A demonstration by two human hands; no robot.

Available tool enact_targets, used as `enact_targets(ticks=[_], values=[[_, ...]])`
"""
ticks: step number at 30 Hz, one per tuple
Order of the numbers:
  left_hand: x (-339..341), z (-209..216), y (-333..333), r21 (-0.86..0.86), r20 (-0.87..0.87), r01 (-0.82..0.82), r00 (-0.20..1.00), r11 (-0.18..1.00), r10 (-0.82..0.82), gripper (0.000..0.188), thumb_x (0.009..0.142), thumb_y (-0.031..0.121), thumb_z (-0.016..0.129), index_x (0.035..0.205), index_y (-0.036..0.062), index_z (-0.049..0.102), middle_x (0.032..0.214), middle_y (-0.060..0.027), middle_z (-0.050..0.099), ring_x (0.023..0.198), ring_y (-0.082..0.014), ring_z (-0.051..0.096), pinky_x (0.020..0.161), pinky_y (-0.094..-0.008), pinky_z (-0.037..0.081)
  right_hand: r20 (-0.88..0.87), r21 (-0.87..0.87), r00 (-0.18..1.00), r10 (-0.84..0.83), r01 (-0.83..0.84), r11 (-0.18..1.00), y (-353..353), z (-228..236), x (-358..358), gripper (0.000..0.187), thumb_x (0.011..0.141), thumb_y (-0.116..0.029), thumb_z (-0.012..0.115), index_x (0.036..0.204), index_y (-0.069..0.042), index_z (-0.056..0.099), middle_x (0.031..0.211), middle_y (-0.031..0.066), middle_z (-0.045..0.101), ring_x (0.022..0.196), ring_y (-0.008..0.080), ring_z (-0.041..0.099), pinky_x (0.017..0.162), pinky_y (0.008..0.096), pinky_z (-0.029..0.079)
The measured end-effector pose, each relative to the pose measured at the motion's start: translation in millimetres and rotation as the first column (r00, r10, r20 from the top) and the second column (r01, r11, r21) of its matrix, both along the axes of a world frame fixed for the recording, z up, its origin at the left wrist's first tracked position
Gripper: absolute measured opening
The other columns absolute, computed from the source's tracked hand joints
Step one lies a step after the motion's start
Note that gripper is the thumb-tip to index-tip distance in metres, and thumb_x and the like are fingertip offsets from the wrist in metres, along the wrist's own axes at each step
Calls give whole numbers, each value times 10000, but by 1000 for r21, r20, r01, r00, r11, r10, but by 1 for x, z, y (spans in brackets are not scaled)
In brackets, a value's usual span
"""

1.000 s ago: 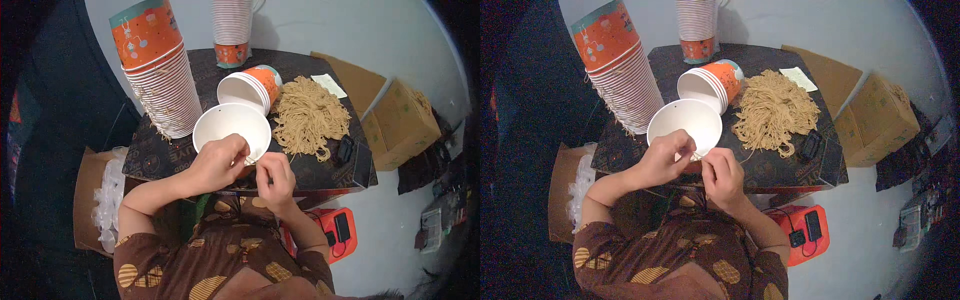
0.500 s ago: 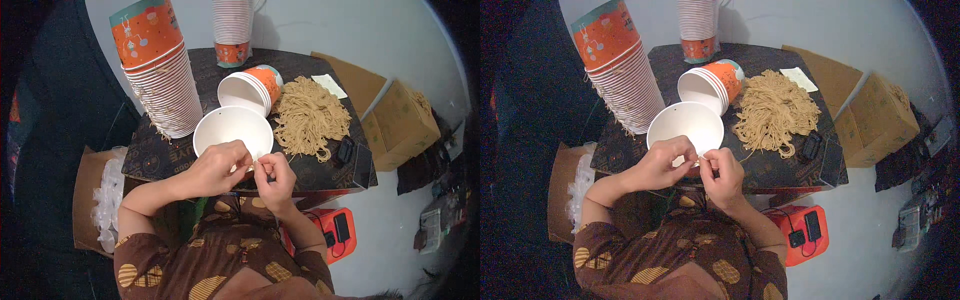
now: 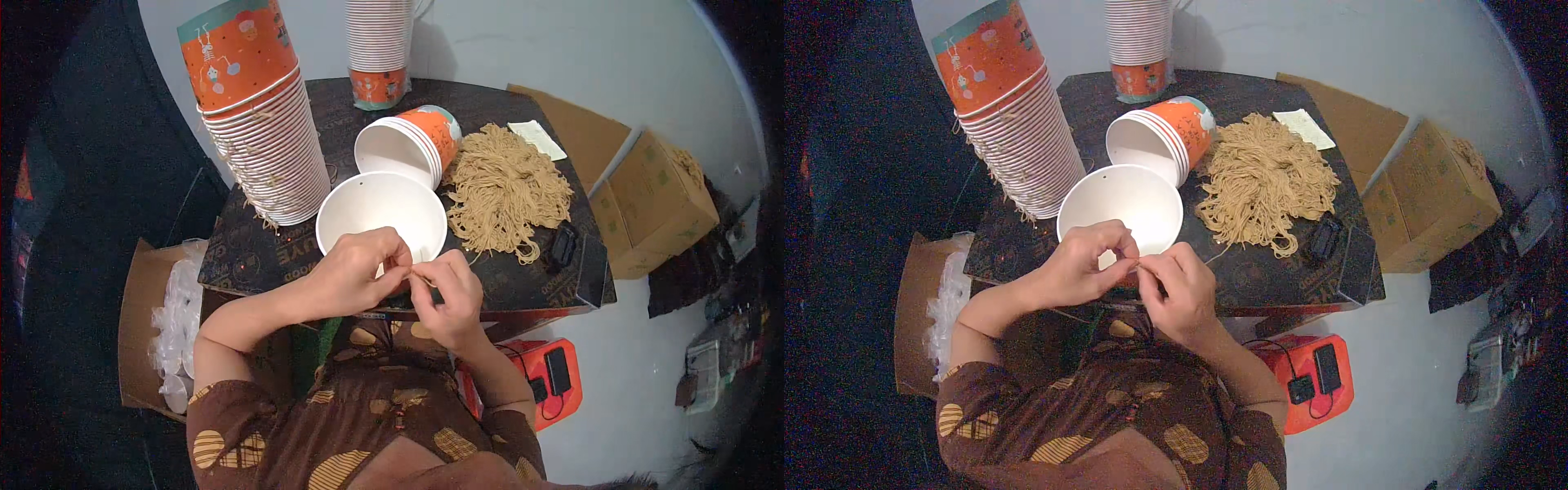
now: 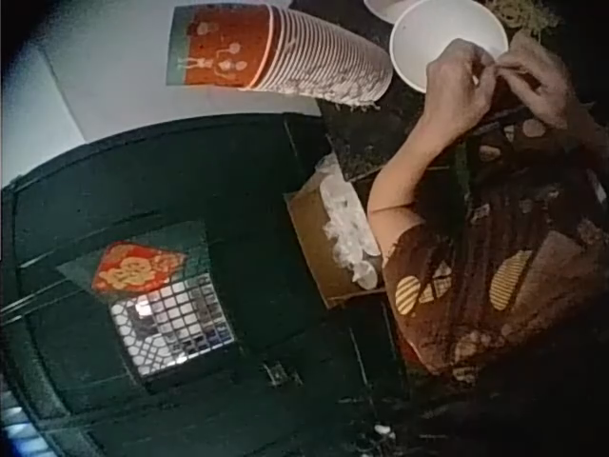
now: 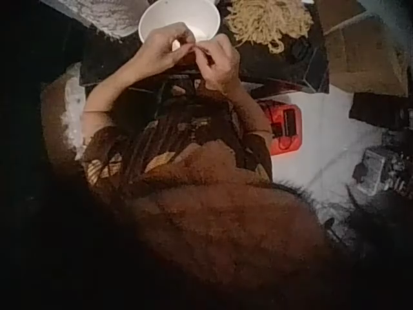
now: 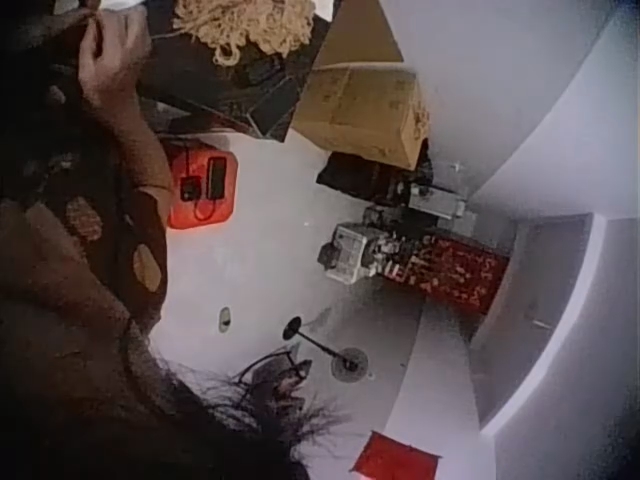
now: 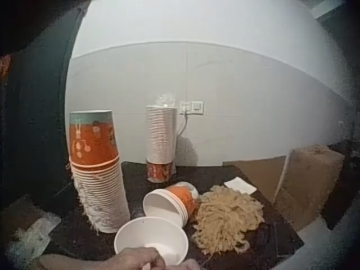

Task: Tying rubber bands around paper cups on a workbench.

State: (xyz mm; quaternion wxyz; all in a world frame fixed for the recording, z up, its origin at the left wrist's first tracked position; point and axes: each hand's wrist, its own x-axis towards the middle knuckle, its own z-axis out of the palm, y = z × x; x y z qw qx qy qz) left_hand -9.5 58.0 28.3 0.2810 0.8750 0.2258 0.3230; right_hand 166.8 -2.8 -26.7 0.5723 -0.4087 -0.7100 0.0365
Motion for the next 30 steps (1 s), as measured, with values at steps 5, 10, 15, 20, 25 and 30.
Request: enact_targets(ticks=[5, 10, 15, 20, 25, 30], values=[[-2, -2, 4, -45, -4, 17, 1000, 999, -17, 81, 854, -18, 675, 889, -17, 601, 804, -148, 656, 713, -251, 678, 632, -348, 531, -131, -147, 989, 62, -81, 986, -2, 0, 0, 136, 833, 46, 690, 954, -6, 656, 868, 110, 565, 728, 226, 611, 634, 323, 490], [1, -4, 0, -73, 62, -5, 998, 997, 9, 123, 846, -31, 678, 911, 0, 578, 820, -142, 643, 735, -268, 672, 644, -354, 523, -234, -222, 966, 106, -160, 962, -4, 2, 1, 91, 865, 34, 661, 950, 2, 651, 907, 93, 546, 753, 174, 561, 661, 279, 455], [-3, -4, 2, 113, 10, 52, 999, 992, -54, 180, 808, -30, 697, 925, 11, 568, 850, -133, 618, 830, -323, 651, 771, -386, 527, -280, -243, 951, 128, -199, 949, -5, 0, 0, 63, 893, 23, 633, 950, 2, 650, 911, 74, 529, 749, 135, 526, 657, 267, 436], [-2, 1, 0, 227, 47, 112, 991, 967, -126, 163, 812, -12, 687, 904, 15, 556, 856, -128, 602, 859, -347, 631, 1011, -495, 473, -343, -274, 935, 89, -190, 943, -6, 2, -5, 42, 895, 10, 642, 934, -4, 648, 898, 73, 530, 763, 144, 531, 656, 271, 431], [-4, -7, 5, 232, -9, 117, 993, 966, -119, 132, 843, -7, 657, 887, 19, 535, 832, -116, 582, 828, -351, 623, 1085, -555, 401, -173, -165, 985, 19, -49, 985, -6, -1, -6, 66, 867, 8, 668, 923, -15, 640, 869, 104, 534, 733, 203, 563, 628, 302, 449], [-5, -5, 6, 216, -20, 103, 995, 971, -101, 139, 838, -33, 637, 854, 20, 509, 790, -129, 544, 783, -353, 606, 1045, -539, 426, 77, 21, 983, -165, 164, 986, -18, -5, 0, 98, 815, 8, 681, 887, -34, 630, 816, 121, 526, 665, 299, 583, 567, 376, 466]])
